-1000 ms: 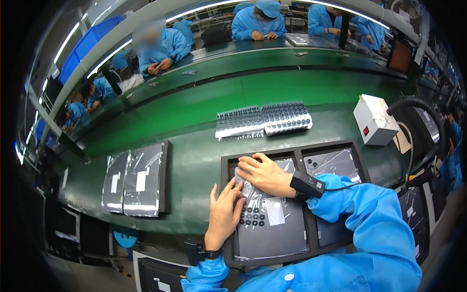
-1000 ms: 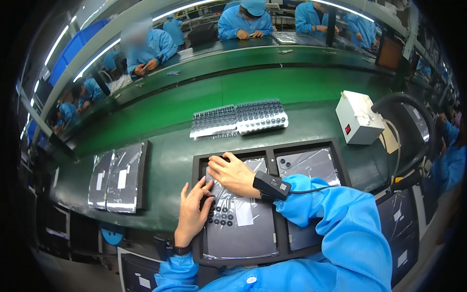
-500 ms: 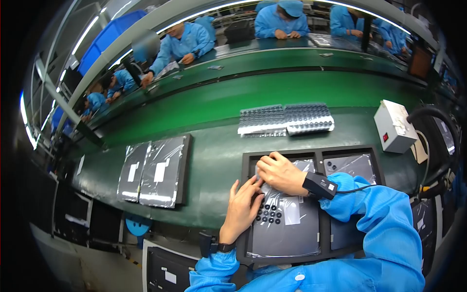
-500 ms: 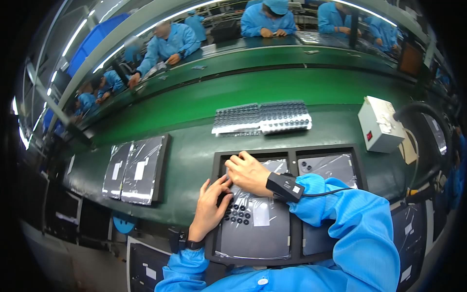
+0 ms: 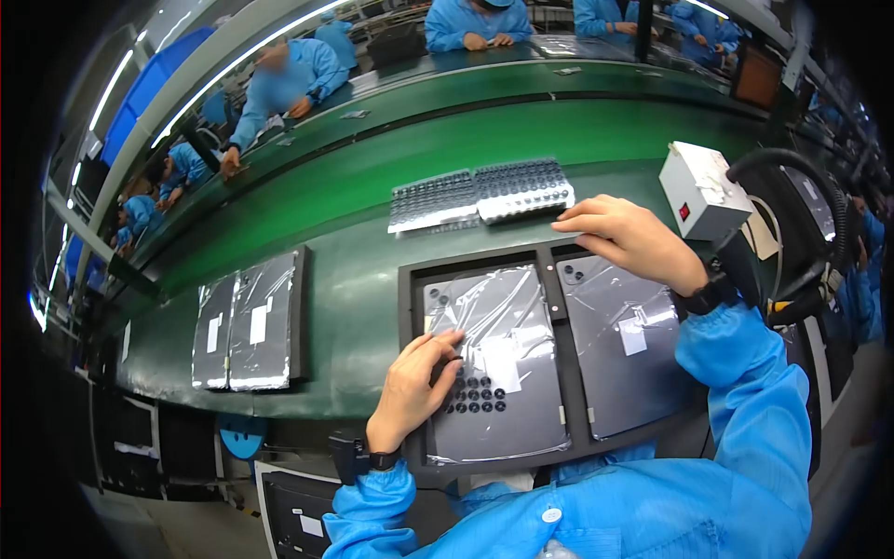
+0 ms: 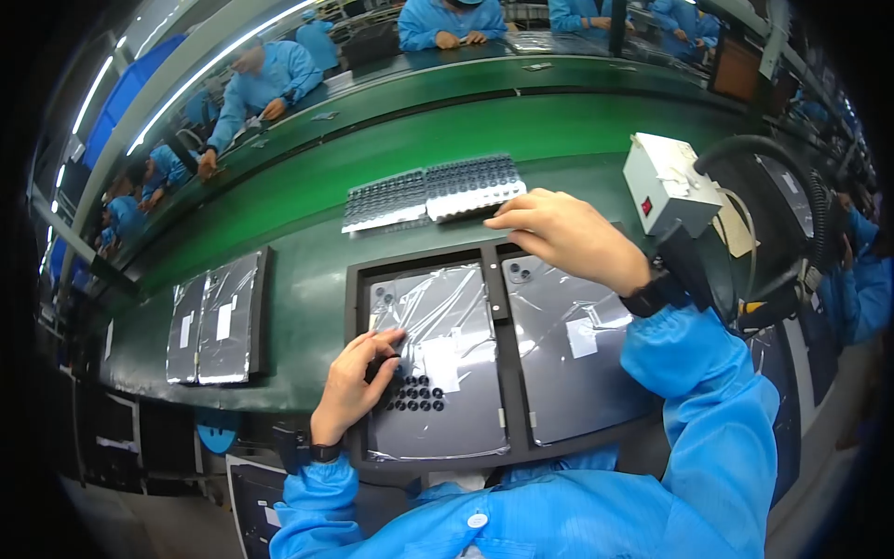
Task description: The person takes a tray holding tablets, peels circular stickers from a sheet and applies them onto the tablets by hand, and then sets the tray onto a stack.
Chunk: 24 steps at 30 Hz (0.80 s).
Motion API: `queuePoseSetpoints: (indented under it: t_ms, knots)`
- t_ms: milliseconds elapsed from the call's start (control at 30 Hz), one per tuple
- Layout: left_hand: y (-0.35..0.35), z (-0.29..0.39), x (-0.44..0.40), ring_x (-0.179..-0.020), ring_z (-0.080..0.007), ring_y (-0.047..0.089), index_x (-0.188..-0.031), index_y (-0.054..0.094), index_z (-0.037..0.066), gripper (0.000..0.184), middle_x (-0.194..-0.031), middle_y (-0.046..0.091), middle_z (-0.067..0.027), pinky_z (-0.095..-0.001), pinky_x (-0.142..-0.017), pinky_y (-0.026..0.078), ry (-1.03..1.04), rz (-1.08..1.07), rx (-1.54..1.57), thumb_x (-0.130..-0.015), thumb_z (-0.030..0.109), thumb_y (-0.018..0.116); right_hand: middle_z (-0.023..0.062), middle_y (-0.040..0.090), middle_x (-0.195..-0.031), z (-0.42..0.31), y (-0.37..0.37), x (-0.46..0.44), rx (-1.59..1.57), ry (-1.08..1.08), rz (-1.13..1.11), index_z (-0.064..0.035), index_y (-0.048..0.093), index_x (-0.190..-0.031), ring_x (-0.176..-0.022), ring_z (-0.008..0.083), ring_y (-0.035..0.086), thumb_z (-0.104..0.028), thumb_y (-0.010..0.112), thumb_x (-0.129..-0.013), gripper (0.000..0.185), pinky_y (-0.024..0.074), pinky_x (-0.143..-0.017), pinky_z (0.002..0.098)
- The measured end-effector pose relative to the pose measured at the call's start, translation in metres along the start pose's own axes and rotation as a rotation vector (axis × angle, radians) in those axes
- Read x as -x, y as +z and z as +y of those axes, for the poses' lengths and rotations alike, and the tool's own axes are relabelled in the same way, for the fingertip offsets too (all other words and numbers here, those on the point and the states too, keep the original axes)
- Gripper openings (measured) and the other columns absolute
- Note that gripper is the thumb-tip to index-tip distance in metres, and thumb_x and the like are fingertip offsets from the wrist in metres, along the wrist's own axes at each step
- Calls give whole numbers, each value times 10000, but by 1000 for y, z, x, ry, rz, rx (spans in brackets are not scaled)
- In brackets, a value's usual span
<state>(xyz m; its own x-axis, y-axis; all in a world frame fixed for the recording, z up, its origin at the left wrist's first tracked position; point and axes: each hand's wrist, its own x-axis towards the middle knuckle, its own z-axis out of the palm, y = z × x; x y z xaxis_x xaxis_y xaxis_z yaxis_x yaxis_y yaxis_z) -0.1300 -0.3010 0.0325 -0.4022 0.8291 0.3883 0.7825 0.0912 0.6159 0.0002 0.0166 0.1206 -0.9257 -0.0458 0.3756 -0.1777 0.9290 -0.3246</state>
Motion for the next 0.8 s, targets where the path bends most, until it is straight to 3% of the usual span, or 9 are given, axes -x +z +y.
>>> queuePoseSetpoints:
  t_ms: [33,67,267,433,567,733,800]
  knots:
    - [1,2,-2,-1119,-312,612,-1027,606,-2,207,-1098,673,-139,-415,-994,448,-37,-41,30,-833,37,667,101,643,-1108,5,-7,13,34,68,-22,-72,661,-1144,-1037,299,585,-80,623,-862,284,461,-905,380]
    - [2,0,-4,-1231,-344,541,-935,540,-12,149,-1265,606,-175,-381,-982,456,9,-63,1,-842,12,653,101,643,-1108,8,-11,22,48,86,-28,-72,661,-1144,-1037,299,585,-80,623,-862,284,461,-905,380]
    - [4,6,-18,-1278,-360,490,-937,540,-18,141,-1302,576,-177,-420,-1050,405,29,-128,-76,-839,11,638,75,637,-1101,37,12,63,72,135,-33,-92,662,-1151,-1042,285,577,-125,656,-833,320,479,-887,377]
    - [7,4,-17,-1281,-363,490,-909,535,-14,124,-1279,596,-177,-449,-1085,364,-6,-117,-16,-837,5,633,47,593,-1105,31,33,57,-20,97,9,-96,664,-1021,-1075,279,539,-56,697,-752,274,429,-951,394]
    - [8,3,-17,-1284,-365,491,-889,531,-11,117,-1262,611,-177,-452,-1088,351,-29,-101,3,-833,-1,633,46,541,-935,28,43,61,22,-41,143,-87,680,-870,-912,238,524,-36,724,-704,180,416,-804,346]
    - [8,2,-18,-1281,-363,496,-881,536,-8,113,-1254,619,-173,-442,-1075,365,-43,-88,16,-831,3,636,37,583,-772,23,55,64,114,41,169,-81,690,-881,-761,227,569,-79,710,-775,108,450,-714,312]
    - [8,2,-18,-1279,-355,499,-877,543,-3,114,-1250,623,-168,-439,-1070,373,-50,-77,29,-827,8,645,62,644,-739,18,70,56,-247,250,329,-45,686,-911,-677,194,628,-75,682,-832,84,479,-633,305]
